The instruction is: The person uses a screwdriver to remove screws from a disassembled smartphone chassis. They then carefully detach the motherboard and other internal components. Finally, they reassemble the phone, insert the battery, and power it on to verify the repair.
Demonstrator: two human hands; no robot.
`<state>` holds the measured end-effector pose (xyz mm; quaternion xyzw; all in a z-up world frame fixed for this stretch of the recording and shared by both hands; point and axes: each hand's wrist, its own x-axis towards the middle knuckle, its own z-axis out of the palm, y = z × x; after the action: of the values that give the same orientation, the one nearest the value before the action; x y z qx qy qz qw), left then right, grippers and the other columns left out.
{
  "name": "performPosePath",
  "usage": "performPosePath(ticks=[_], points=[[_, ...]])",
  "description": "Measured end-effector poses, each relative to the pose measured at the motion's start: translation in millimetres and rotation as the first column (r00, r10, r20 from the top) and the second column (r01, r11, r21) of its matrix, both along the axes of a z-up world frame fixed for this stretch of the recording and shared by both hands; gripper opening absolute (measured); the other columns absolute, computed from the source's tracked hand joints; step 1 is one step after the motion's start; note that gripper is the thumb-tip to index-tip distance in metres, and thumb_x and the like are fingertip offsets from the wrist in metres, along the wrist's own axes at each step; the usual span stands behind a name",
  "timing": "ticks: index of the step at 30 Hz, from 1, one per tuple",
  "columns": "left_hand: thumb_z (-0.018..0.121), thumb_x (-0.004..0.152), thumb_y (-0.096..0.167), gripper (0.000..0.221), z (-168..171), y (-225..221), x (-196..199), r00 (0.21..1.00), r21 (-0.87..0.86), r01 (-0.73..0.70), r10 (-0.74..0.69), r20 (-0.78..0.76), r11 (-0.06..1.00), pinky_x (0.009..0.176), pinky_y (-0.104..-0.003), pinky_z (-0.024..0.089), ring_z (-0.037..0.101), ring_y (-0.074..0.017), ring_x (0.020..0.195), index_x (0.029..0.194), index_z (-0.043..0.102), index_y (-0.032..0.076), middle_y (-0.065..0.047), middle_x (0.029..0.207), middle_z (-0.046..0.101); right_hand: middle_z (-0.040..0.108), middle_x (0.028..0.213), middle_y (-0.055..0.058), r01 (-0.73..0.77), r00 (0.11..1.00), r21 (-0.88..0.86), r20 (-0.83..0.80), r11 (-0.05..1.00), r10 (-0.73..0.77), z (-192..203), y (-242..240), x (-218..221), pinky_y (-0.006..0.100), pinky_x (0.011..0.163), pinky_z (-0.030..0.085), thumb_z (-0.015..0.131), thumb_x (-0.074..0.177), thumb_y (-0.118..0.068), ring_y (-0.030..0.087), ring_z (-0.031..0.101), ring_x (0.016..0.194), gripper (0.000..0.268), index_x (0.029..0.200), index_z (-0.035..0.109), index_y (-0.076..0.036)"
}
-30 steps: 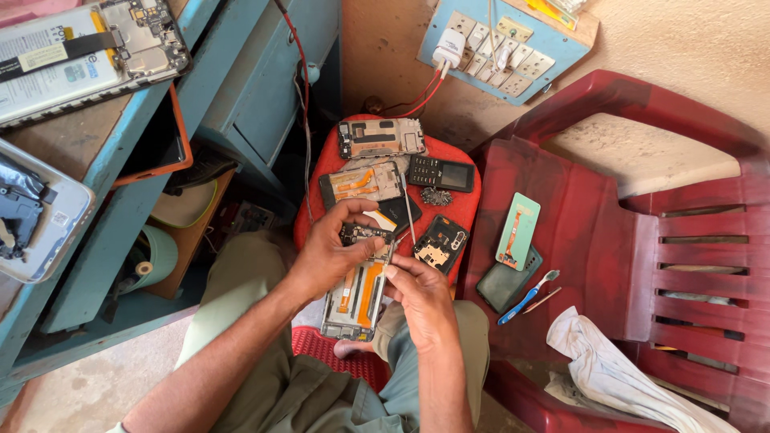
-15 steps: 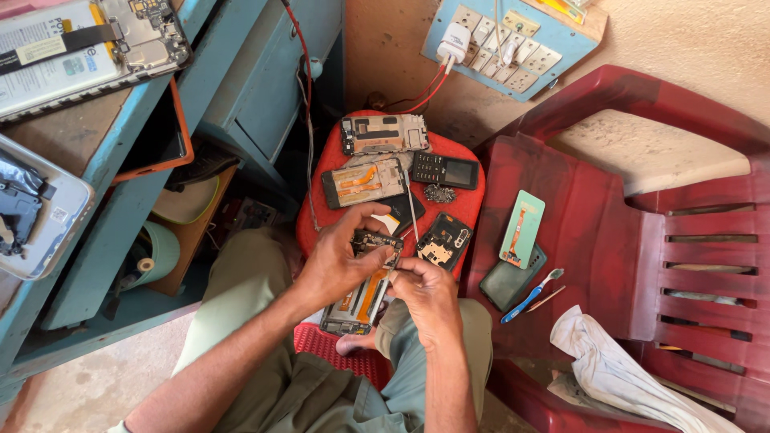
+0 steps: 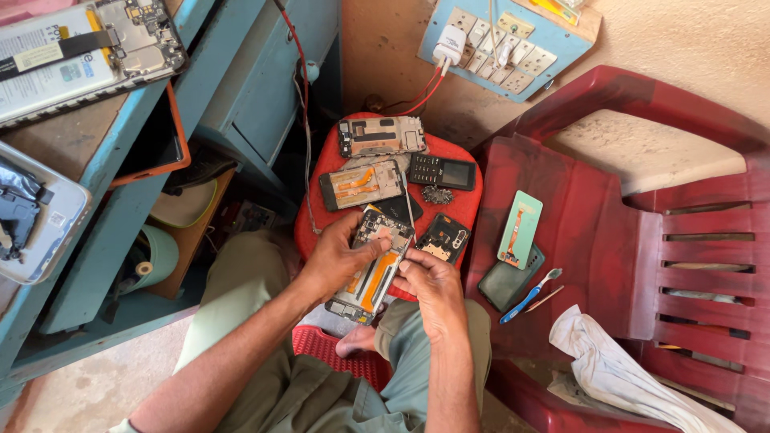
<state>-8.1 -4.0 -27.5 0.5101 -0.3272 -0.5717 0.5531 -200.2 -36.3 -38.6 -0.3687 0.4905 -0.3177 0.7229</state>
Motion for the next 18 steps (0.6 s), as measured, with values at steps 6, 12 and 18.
performPosePath(ticks=[6,12,18], points=[[0.077,0.092,0.019,0.03,5,2,-1,0.989,-0.066,-0.006,0.016,0.148,0.998,0.082,-0.027,0.056,0.065,-0.0077,0.092,0.114,0.066,0.0,-0.004,0.1,0.074,0.074,0.104,0.013,0.005,1.0,-0.025,-0.017,1.0,-0.005,-9,0,-3,0.037,0.083,0.064,0.066,0.093,-0.004,0.017,0.073,0.089,0.025,0.114,0.071,0.009],[0.078,0.09,0.019,0.031,9,3,-3,0.958,-0.078,-0.012,0.034,0.286,0.997,0.079,-0.027,0.056,0.065,-0.0068,0.089,0.112,0.067,0.001,-0.003,0.097,0.075,0.074,0.101,0.013,-0.025,1.0,-0.02,-0.003,0.999,0.025,-13,-1,-8,0.038,0.083,0.065,0.068,0.092,-0.005,0.018,0.073,0.088,0.024,0.111,0.071,0.009],[0.079,0.09,0.018,0.03,11,2,-2,0.962,-0.085,0.005,0.018,0.271,0.996,0.077,-0.028,0.056,0.064,-0.0064,0.087,0.111,0.067,0.002,-0.003,0.096,0.075,0.074,0.101,0.012,-0.037,0.999,-0.02,-0.037,0.999,0.036,-15,-4,-13,0.038,0.08,0.065,0.068,0.092,-0.005,0.017,0.073,0.087,0.023,0.11,0.071,0.009]])
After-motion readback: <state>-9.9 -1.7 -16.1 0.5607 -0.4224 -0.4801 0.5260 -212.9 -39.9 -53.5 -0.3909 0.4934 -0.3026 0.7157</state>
